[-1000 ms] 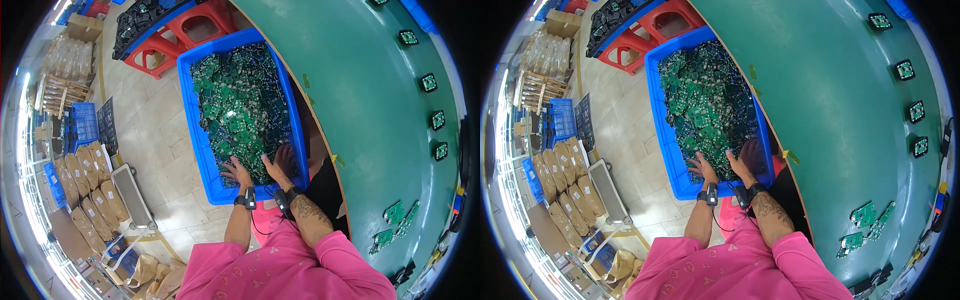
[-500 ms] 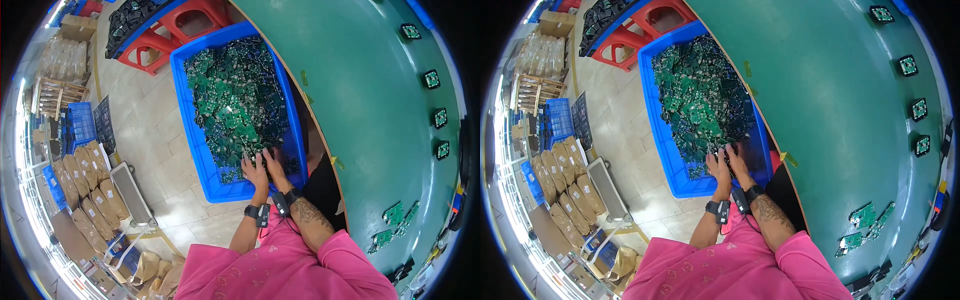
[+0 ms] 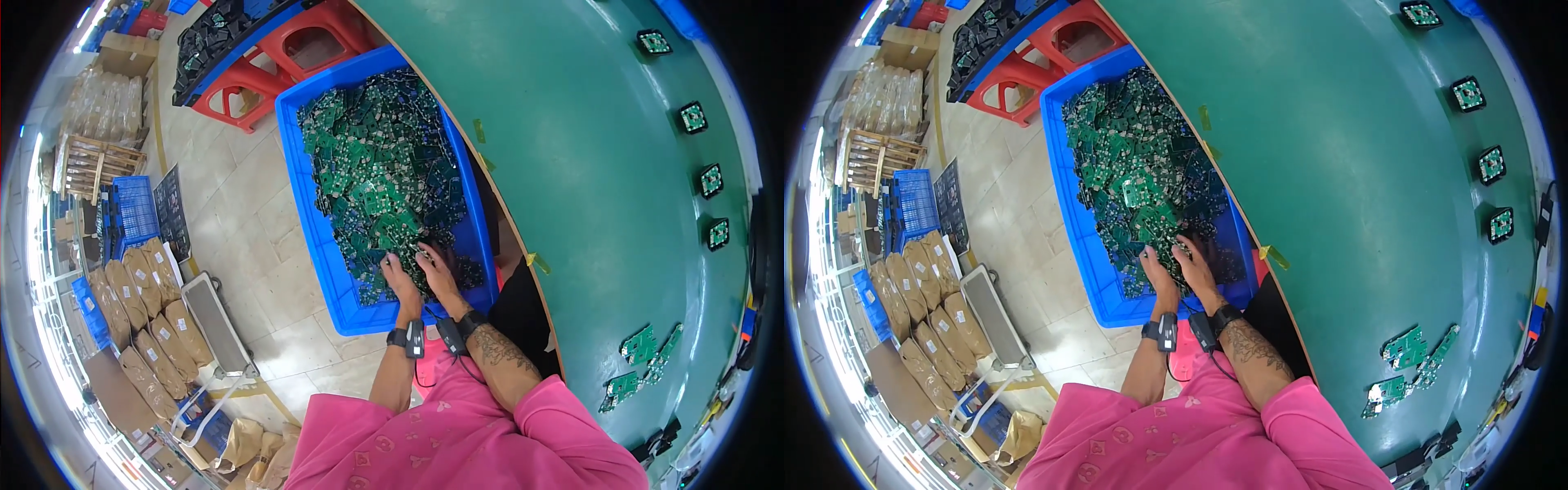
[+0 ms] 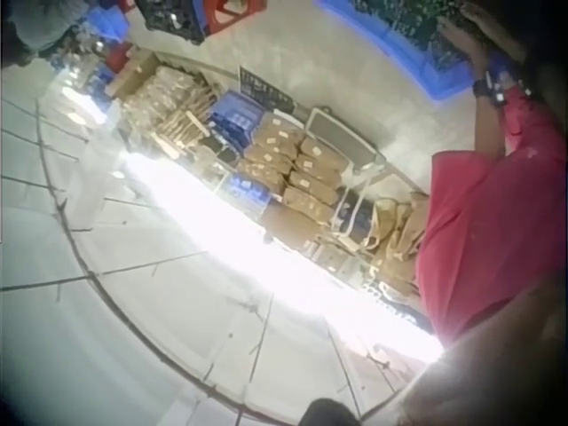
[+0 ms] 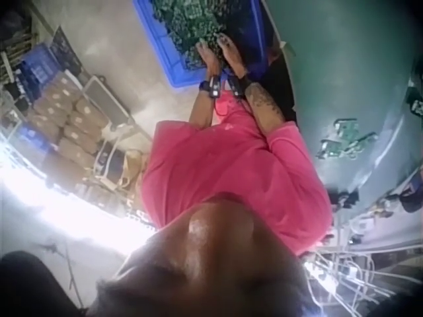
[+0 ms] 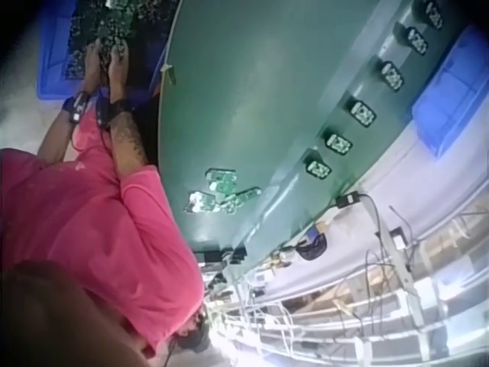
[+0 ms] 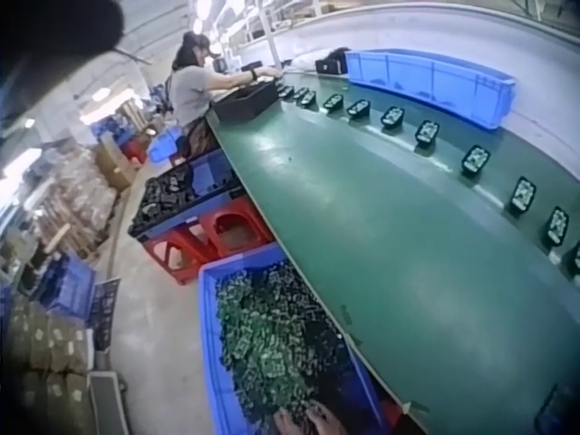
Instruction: Assembling small electronic devices by placing PCBs into plastic housings on an assembly line.
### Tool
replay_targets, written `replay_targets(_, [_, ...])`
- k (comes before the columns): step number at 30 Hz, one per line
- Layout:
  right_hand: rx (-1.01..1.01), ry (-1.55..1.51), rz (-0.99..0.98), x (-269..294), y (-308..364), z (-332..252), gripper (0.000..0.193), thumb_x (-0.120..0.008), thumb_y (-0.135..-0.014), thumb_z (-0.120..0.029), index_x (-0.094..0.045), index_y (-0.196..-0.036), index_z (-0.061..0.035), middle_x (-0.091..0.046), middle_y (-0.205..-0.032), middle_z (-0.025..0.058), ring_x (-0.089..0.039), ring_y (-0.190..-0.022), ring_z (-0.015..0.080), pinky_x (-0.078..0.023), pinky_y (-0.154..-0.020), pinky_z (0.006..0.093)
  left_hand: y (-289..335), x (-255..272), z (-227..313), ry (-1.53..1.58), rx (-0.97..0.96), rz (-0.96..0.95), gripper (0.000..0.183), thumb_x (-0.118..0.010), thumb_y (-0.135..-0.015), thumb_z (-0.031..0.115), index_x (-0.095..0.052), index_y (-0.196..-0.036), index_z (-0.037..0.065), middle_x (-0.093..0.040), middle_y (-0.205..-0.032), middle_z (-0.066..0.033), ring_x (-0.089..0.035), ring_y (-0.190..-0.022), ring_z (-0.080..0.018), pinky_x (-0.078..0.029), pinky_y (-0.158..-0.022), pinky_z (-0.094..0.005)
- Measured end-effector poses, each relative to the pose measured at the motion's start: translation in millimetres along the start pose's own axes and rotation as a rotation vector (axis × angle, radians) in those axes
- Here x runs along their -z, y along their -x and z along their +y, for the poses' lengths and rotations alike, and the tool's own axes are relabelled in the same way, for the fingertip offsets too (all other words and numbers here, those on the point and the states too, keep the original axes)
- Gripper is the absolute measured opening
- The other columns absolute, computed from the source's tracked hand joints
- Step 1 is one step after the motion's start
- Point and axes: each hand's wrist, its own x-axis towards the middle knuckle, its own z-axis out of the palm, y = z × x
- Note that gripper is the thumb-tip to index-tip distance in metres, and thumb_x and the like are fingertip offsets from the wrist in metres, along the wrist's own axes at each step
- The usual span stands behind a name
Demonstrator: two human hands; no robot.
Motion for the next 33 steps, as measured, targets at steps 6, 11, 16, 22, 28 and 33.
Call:
replay_targets(6, [-0.063,-0.462,-0.008,18,-6,-6,0.046,-0.053,-0.101,-0.037,-0.060,-0.126,0.0008,-0.064,-0.124,0.0083,-0.058,-0.112,0.0185,-0.044,-0.098,0.0316,50,-10,49,-0.313,-0.159,-0.155,0.049,-0.043,-0.104,0.033,-0.048,-0.140,0.000,-0.056,-0.133,-0.0207,-0.055,-0.119,-0.0330,-0.038,-0.104,-0.0377])
replay_targets(11, [-0.157,-0.616,-0.103,23,-3,-13,0.045,-0.051,-0.102,-0.038,-0.062,-0.125,-0.0006,-0.064,-0.124,0.0089,-0.058,-0.113,0.0179,-0.042,-0.098,0.0312,16,0,55,-0.590,-0.527,-0.438,0.046,-0.044,-0.101,0.031,-0.056,-0.138,0.006,-0.059,-0.125,-0.0212,-0.056,-0.116,-0.0344,-0.035,-0.106,-0.0407])
replay_targets(16, [-0.177,-0.397,-0.004,21,3,-20,0.046,-0.051,-0.102,-0.038,-0.061,-0.127,-0.0007,-0.062,-0.130,0.0120,-0.056,-0.119,0.0226,-0.040,-0.102,0.0351,15,-22,40,-0.717,-0.714,-0.187,0.053,-0.045,-0.100,0.041,-0.054,-0.142,0.010,-0.040,-0.145,-0.0222,-0.037,-0.132,-0.0404,-0.026,-0.112,-0.0473])
replay_targets(22, [-0.106,-0.612,0.109,30,5,-37,0.045,-0.053,-0.100,-0.042,-0.064,-0.122,-0.0048,-0.064,-0.121,0.0072,-0.057,-0.112,0.0185,-0.042,-0.098,0.0323,24,-45,49,-0.602,-0.541,-0.446,0.060,-0.038,-0.101,0.045,-0.044,-0.145,0.004,-0.031,-0.154,-0.0289,-0.024,-0.145,-0.0446,-0.009,-0.120,-0.0521])
replay_targets(28, [-0.472,-0.860,0.006,45,6,-42,0.059,-0.043,-0.100,-0.054,-0.049,-0.140,-0.0102,-0.055,-0.135,0.0100,-0.053,-0.123,0.0244,-0.040,-0.108,0.0375,56,-55,101,-0.783,-0.478,-0.385,0.056,-0.052,-0.095,0.044,-0.052,-0.139,0.009,-0.043,-0.147,-0.0263,-0.041,-0.133,-0.0472,-0.032,-0.112,-0.0499])
replay_targets(33, [-0.449,-1.315,-0.294,34,24,-107,0.051,-0.042,-0.100,-0.055,-0.056,-0.130,-0.0158,-0.062,-0.125,0.0059,-0.058,-0.116,0.0247,-0.046,-0.102,0.0426,66,-42,157,-0.987,-0.652,-0.203,0.060,-0.060,-0.088,0.049,-0.054,-0.139,0.016,-0.048,-0.145,-0.0182,-0.045,-0.128,-0.0496,-0.037,-0.106,-0.0557])
